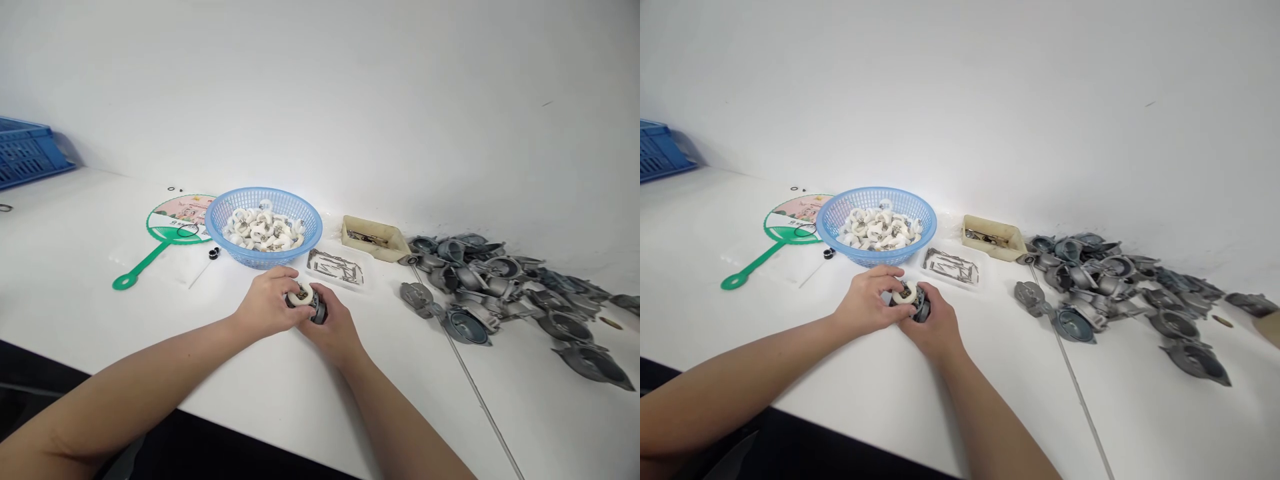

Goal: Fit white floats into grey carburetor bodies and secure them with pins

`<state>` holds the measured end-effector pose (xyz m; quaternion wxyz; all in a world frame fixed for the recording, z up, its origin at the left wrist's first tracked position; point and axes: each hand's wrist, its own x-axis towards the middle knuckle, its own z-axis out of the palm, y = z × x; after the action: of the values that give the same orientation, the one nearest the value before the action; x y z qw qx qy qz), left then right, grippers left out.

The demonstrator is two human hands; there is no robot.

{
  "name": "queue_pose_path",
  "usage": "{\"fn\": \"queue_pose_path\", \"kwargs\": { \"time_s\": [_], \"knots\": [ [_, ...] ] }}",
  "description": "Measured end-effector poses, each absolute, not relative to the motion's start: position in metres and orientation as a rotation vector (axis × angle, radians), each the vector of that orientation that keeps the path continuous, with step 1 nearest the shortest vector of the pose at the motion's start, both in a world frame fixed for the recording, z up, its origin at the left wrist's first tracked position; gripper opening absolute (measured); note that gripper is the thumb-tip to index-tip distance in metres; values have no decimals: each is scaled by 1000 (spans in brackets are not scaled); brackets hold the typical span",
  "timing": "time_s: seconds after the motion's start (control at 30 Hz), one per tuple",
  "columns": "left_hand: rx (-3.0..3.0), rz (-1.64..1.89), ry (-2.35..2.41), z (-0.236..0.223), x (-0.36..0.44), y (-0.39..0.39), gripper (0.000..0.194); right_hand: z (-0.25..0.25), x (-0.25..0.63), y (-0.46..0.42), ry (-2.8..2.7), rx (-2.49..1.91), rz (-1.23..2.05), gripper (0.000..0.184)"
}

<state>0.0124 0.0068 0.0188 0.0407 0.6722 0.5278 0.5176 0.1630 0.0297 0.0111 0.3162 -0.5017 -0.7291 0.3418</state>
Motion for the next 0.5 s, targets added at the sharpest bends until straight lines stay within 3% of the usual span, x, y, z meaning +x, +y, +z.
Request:
{"fn": "queue_pose_path", "kwargs": {
  "time_s": [0.3,0.5],
  "knots": [
    [2095,1747,1590,14,19,9,15,15,161,27,-1889,-1319,902,52],
    [2248,1707,1377,15,15,8,25,20,161,27,-1891,-1279,957,52]
  ]
}}
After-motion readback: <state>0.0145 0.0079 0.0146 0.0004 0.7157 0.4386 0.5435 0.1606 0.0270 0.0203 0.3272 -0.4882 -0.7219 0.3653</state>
